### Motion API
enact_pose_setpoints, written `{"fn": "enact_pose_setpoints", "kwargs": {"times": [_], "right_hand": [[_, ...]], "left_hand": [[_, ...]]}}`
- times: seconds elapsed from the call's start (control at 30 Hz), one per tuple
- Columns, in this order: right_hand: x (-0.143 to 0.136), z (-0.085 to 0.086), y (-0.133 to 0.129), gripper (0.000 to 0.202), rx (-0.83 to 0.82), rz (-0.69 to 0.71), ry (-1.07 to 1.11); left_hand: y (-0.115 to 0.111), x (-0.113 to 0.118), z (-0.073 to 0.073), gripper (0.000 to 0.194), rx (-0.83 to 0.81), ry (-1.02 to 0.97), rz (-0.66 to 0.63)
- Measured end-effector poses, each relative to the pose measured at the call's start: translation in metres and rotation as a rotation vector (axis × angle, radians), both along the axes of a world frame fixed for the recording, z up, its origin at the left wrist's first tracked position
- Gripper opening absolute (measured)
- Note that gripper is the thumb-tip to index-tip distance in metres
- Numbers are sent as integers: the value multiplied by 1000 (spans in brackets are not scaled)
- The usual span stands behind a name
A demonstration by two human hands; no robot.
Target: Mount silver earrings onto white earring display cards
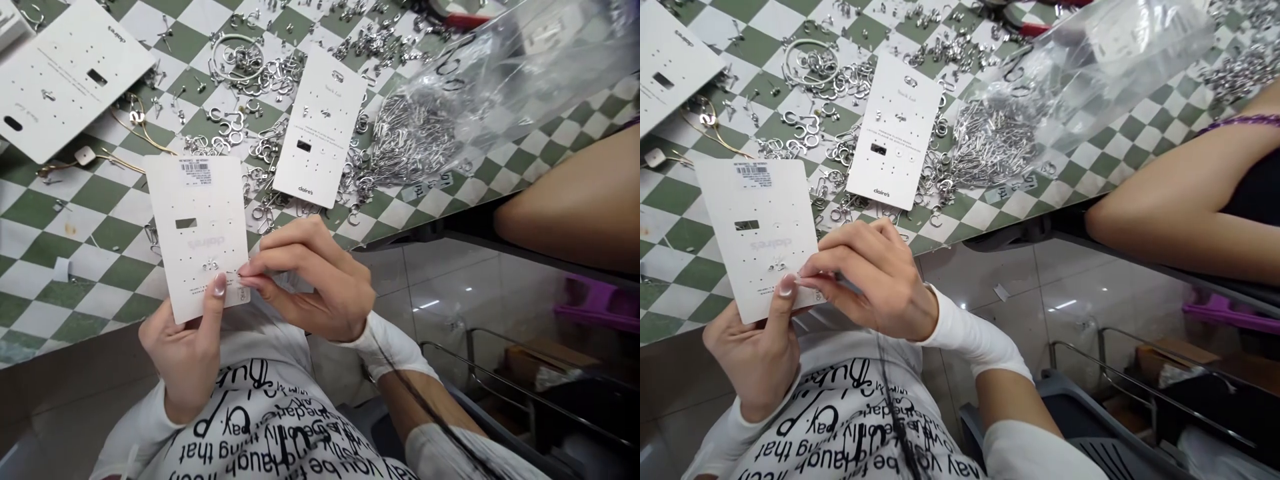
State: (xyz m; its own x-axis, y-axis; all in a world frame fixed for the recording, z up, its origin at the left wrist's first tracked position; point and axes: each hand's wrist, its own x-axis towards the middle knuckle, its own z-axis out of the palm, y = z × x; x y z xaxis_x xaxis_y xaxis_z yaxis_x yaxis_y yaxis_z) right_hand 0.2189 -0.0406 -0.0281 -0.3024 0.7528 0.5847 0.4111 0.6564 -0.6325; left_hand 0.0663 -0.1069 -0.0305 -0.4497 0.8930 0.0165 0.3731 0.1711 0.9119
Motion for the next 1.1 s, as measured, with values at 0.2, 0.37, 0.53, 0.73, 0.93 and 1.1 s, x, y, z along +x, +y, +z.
{"fn": "enact_pose_setpoints", "kwargs": {"times": [0.2, 0.37, 0.53, 0.73, 0.93, 1.1], "right_hand": [[-6, -5, 0, 6, -38, 11, 7], [-10, -9, -2, 4, -18, 33, 25], [-14, -12, -4, 4, 65, 36, -27], [-13, -12, -9, 5, 139, -2, -102], [-15, -15, -11, 4, 137, -42, -66], [-16, -14, -13, 2, 67, -55, -81]], "left_hand": [[2, 0, 1, 12, 7, 30, -6], [3, 0, 4, 12, -6, 57, -34], [3, 1, 7, 14, -24, 12, -31], [4, 2, 7, 18, -16, 33, -37], [4, 1, 5, 25, 19, 40, -51], [3, 1, 2, 19, 53, -20, -46]]}}
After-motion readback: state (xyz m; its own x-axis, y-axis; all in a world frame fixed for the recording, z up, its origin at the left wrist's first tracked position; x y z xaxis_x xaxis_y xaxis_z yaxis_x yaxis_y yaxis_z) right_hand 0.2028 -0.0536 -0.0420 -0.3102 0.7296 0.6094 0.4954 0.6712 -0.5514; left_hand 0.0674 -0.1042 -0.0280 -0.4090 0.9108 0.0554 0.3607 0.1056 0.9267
